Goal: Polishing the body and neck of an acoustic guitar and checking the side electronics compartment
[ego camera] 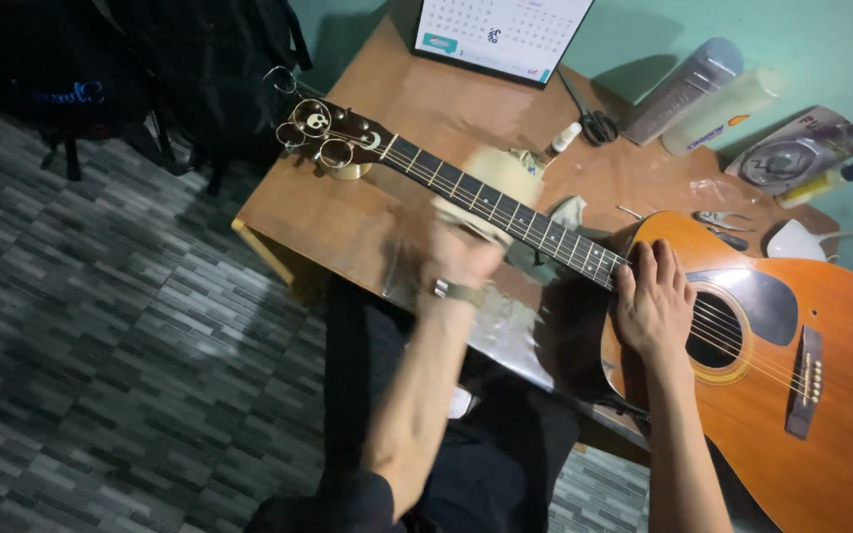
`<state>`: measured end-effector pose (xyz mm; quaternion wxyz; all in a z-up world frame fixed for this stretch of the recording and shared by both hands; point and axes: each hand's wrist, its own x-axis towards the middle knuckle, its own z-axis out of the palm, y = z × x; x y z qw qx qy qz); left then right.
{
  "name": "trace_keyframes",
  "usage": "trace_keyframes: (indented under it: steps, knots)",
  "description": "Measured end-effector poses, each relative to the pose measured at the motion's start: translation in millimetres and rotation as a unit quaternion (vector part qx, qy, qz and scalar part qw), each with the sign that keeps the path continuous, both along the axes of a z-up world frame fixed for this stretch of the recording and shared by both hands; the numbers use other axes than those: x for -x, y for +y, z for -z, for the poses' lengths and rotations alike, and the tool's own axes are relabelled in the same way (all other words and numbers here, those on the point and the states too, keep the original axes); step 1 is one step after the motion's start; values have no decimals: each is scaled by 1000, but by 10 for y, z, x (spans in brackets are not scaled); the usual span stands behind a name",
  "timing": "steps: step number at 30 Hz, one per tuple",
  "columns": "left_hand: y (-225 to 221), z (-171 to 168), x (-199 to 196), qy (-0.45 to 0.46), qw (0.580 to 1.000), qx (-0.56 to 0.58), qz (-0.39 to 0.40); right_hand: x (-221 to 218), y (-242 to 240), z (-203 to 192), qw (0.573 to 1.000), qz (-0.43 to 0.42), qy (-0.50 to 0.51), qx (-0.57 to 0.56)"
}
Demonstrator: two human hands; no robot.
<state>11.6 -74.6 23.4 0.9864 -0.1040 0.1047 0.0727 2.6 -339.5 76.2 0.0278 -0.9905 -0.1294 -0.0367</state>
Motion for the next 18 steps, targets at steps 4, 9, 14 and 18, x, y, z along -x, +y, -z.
trace_keyframes:
  steps: [4, 9, 14, 18]
  knots:
    - [817, -54, 25, 32, 998, 15, -61, -42, -34, 75, 1000, 7, 0, 12]
    - [846, 835, -604, 142, 972, -87, -166, -35, -52, 98, 999, 10, -11, 30]
    - [616, -817, 38, 335, 897, -173, -232, -25, -32, 80, 1000, 10, -9, 23]
    - [405, -57, -523, 407, 818, -322, -249, -41, -25, 99, 1000, 3, -28, 14]
